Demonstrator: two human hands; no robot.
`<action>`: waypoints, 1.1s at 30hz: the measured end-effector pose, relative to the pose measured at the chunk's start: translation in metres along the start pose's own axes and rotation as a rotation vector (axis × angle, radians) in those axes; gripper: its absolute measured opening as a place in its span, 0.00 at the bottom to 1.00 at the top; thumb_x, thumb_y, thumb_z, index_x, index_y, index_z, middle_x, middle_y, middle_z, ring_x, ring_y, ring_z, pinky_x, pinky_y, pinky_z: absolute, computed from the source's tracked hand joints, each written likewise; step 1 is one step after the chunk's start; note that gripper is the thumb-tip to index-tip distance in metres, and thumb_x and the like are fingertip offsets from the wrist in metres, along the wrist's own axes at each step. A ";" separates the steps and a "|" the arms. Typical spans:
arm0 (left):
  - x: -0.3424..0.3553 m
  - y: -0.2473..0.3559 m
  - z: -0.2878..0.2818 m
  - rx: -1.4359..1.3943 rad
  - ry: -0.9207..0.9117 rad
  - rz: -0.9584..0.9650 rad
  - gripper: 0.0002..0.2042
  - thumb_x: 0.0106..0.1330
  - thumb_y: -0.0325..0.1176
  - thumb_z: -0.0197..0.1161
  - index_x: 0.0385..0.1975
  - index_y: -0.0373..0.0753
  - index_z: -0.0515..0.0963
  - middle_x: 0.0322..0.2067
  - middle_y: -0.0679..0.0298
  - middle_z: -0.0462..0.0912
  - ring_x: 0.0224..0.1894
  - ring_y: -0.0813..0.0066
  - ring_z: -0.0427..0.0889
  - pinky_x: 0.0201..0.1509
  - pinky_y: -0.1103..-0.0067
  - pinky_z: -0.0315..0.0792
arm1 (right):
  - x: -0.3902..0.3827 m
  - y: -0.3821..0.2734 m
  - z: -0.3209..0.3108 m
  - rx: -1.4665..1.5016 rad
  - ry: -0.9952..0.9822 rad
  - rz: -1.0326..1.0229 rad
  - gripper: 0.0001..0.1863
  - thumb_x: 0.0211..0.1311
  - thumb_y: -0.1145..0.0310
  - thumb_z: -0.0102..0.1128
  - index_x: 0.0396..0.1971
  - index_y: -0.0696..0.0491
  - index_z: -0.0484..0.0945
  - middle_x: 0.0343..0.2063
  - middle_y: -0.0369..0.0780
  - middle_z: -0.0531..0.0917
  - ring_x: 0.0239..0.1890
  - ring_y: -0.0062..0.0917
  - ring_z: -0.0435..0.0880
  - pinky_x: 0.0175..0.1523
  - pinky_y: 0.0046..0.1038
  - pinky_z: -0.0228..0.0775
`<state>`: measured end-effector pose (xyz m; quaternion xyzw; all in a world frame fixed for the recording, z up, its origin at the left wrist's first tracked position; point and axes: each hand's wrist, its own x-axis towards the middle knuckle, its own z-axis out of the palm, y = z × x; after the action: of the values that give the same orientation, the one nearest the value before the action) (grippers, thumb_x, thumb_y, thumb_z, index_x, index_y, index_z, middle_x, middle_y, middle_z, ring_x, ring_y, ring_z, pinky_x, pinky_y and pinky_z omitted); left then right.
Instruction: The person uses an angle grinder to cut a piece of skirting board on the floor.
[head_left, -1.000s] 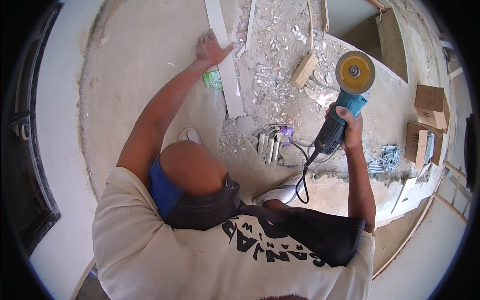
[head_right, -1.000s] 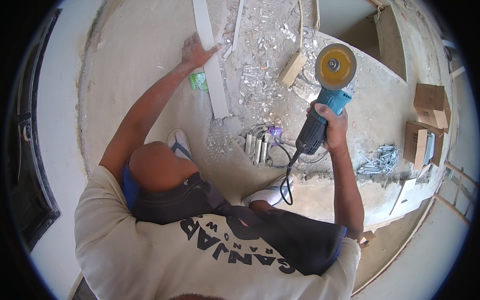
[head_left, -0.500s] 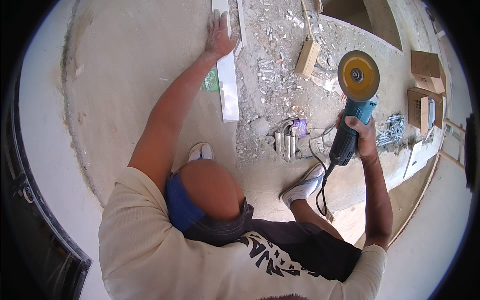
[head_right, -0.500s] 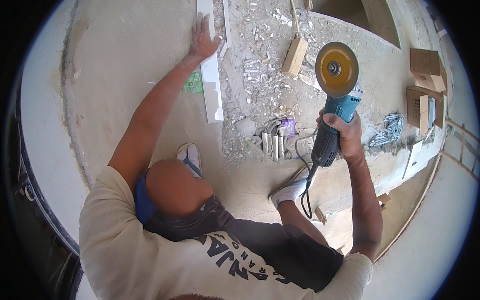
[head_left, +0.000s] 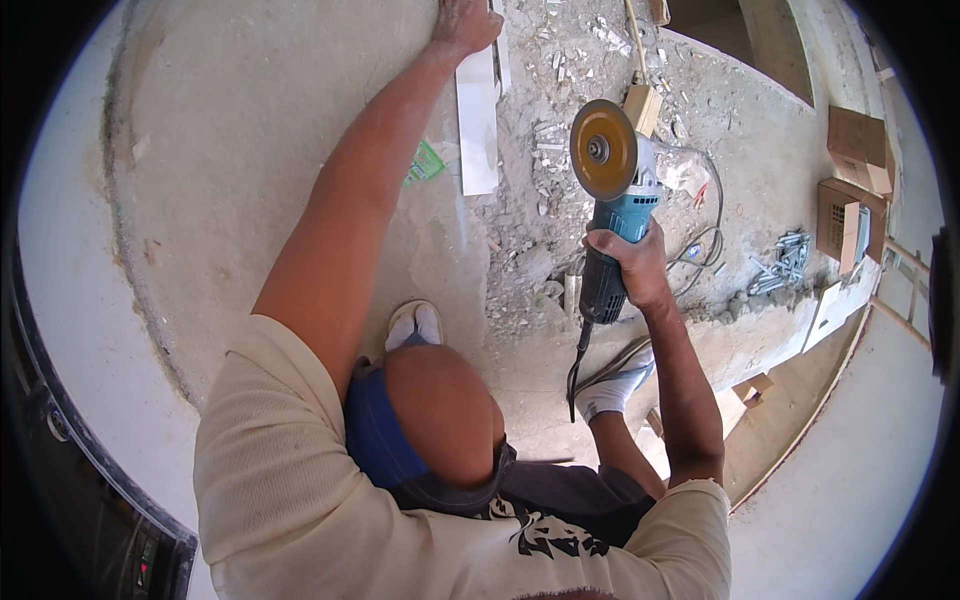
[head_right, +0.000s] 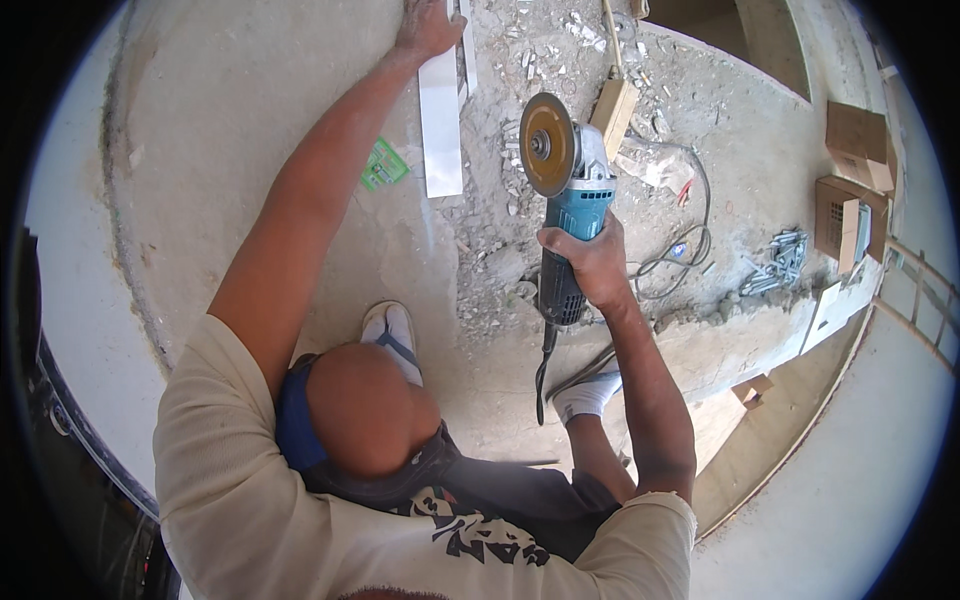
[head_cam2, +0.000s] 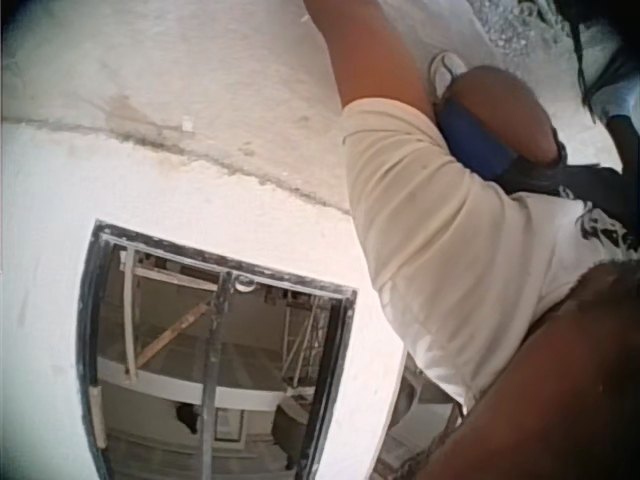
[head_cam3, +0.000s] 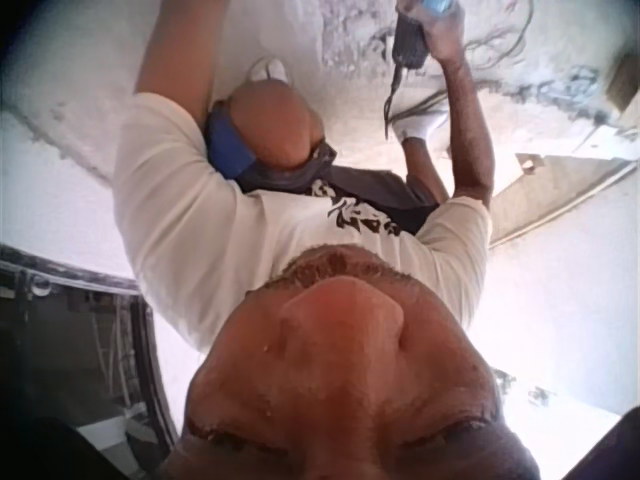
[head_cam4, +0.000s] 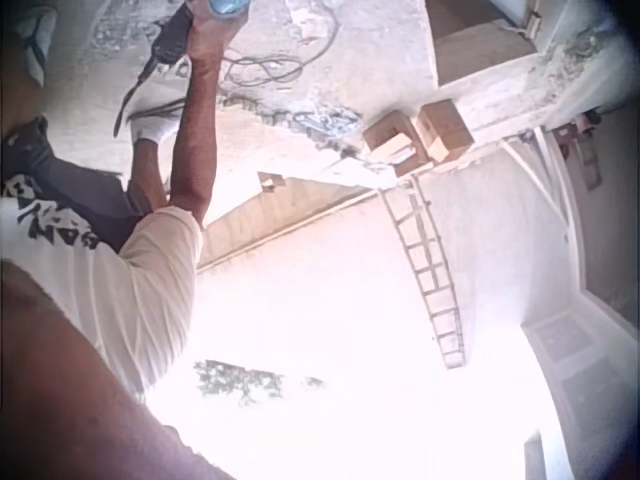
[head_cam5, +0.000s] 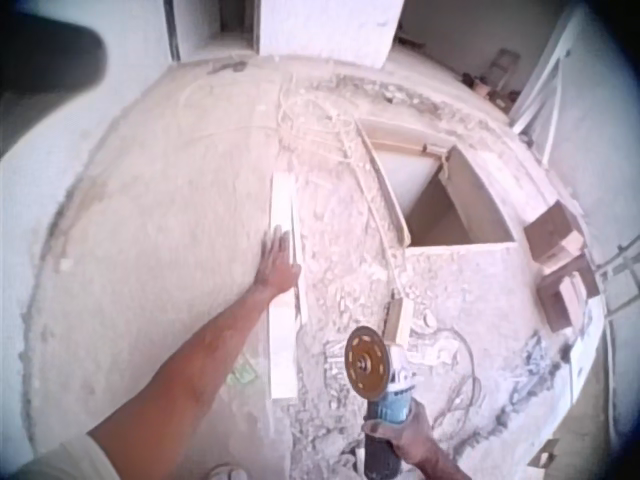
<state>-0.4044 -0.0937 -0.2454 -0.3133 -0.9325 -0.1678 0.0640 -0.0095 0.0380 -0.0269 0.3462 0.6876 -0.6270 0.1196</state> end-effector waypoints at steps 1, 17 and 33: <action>0.002 -0.004 0.000 0.031 -0.006 0.000 0.45 0.66 0.47 0.65 0.76 0.22 0.55 0.77 0.37 0.55 0.82 0.42 0.45 0.86 0.52 0.36 | 0.001 0.004 0.007 -0.013 -0.009 0.024 0.22 0.52 0.66 0.79 0.43 0.58 0.79 0.33 0.36 0.85 0.33 0.20 0.84 0.41 0.26 0.79; -0.002 -0.010 0.001 -0.007 0.077 -0.098 0.44 0.68 0.47 0.66 0.75 0.23 0.56 0.77 0.36 0.55 0.81 0.35 0.48 0.85 0.55 0.42 | -0.006 0.092 0.049 -0.178 -0.071 0.152 0.31 0.48 0.59 0.81 0.49 0.60 0.80 0.37 0.41 0.88 0.37 0.26 0.86 0.48 0.32 0.80; -0.001 -0.005 0.001 -0.088 0.073 -0.104 0.42 0.69 0.47 0.63 0.74 0.21 0.57 0.77 0.35 0.54 0.81 0.35 0.47 0.86 0.55 0.40 | -0.015 0.106 0.067 -0.286 -0.075 0.195 0.35 0.48 0.56 0.80 0.52 0.63 0.78 0.42 0.49 0.88 0.43 0.36 0.89 0.53 0.36 0.80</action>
<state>-0.4063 -0.0973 -0.2482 -0.2609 -0.9362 -0.2231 0.0753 0.0498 -0.0329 -0.1127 0.3671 0.7281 -0.5206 0.2533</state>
